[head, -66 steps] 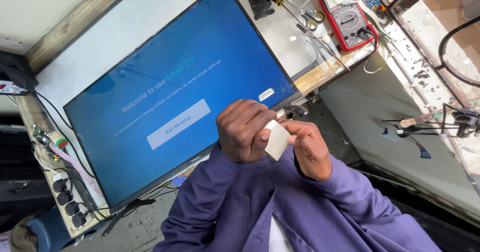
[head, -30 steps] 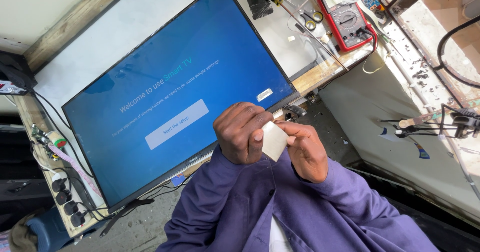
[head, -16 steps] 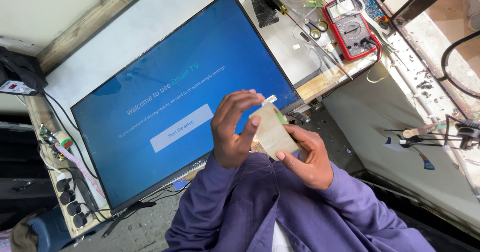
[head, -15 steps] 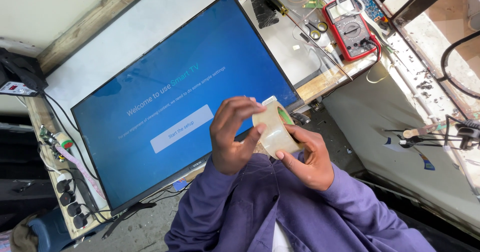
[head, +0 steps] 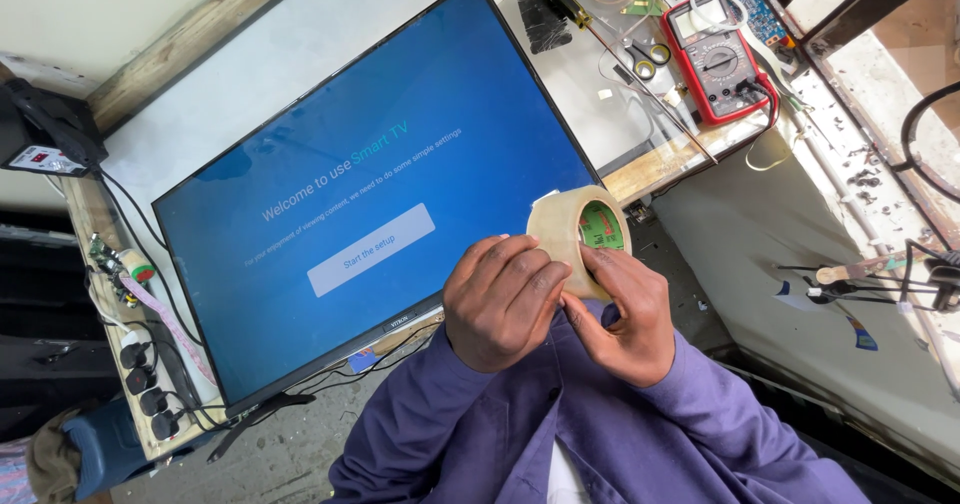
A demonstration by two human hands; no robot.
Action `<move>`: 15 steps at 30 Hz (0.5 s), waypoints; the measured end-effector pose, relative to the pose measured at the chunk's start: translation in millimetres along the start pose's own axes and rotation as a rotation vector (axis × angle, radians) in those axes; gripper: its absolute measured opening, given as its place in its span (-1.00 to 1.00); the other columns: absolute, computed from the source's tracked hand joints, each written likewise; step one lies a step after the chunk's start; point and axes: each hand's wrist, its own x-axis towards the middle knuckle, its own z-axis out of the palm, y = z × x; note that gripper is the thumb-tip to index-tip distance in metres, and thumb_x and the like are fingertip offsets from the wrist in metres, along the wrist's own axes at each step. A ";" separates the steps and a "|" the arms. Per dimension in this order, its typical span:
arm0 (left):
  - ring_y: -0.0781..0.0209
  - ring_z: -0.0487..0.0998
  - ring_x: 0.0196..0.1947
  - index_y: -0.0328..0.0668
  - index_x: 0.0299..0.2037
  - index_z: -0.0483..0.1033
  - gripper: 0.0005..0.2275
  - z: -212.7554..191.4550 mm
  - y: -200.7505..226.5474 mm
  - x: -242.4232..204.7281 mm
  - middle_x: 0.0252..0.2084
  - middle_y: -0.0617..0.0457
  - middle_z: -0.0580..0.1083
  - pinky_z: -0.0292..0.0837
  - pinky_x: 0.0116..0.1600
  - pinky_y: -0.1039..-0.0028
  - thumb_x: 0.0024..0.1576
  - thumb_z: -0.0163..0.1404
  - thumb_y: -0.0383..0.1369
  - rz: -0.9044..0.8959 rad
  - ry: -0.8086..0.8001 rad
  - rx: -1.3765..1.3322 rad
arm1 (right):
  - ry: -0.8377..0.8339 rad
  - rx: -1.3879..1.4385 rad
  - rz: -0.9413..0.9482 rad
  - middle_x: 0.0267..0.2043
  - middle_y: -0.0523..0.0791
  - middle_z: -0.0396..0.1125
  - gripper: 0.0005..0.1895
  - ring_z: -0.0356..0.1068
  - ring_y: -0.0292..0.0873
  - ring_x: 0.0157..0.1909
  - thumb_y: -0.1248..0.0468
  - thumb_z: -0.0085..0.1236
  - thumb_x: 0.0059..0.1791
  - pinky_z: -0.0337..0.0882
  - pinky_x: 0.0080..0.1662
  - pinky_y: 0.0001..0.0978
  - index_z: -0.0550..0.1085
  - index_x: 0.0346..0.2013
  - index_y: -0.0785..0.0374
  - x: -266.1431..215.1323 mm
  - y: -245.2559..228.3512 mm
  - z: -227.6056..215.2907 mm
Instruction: The person applies adhesive tape to the top edge of a television screen by hand, smoothing the tape along the bezel.
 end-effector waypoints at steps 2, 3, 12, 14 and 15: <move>0.06 0.57 -0.39 -0.15 -0.43 0.55 -0.94 6.2 -0.3 -3.5 -0.53 0.07 0.40 0.56 -0.18 0.26 0.07 0.05 -0.47 -0.014 0.032 0.021 | 0.010 0.041 0.014 -0.37 0.20 0.39 -0.68 0.39 0.37 -0.38 0.39 0.24 -0.15 0.43 -0.29 0.02 0.47 -0.17 0.56 2.9 -4.2 0.5; 0.06 0.57 -0.39 -0.15 -0.43 0.55 -0.94 7.2 -1.1 -4.7 -0.53 0.07 0.40 0.56 -0.18 0.26 0.07 0.05 -0.47 -0.013 0.031 0.021 | 0.011 0.041 0.013 -0.37 0.20 0.39 -0.68 0.39 0.37 -0.38 0.39 0.24 -0.15 0.43 -0.29 0.02 0.47 -0.17 0.56 1.8 -3.2 0.0; -0.16 0.57 -0.32 -0.21 -0.40 0.38 -0.75 -6.6 -6.4 -4.2 -0.50 0.01 0.33 0.54 -0.15 0.06 0.29 -0.30 -0.37 -0.346 0.054 -0.446 | 0.046 0.169 0.129 -0.37 0.15 0.40 -0.65 0.46 0.12 -0.35 0.37 0.24 -0.15 0.41 -0.29 -0.14 0.48 -0.13 0.54 -6.6 7.9 -7.3; -0.09 0.53 -0.44 -0.19 -0.49 0.34 -0.70 -5.7 -13.2 -16.5 -0.59 0.03 0.28 0.55 -0.19 0.09 0.28 -0.34 -0.39 -0.389 0.061 -0.524 | 0.039 0.224 0.166 -0.42 0.13 0.38 -0.64 0.35 -0.17 -0.38 0.36 0.24 -0.14 0.39 -0.32 -0.27 0.47 -0.11 0.55 -3.3 4.7 -10.4; -0.09 0.53 -0.44 -0.19 -0.49 0.34 -0.70 -6.8 -15.6 -20.6 -0.59 0.03 0.28 0.55 -0.19 0.09 0.28 -0.34 -0.39 -0.387 0.062 -0.525 | 0.039 0.223 0.163 -0.42 0.13 0.38 -0.64 0.35 -0.17 -0.38 0.36 0.24 -0.14 0.39 -0.32 -0.27 0.47 -0.11 0.55 -1.5 2.8 -10.4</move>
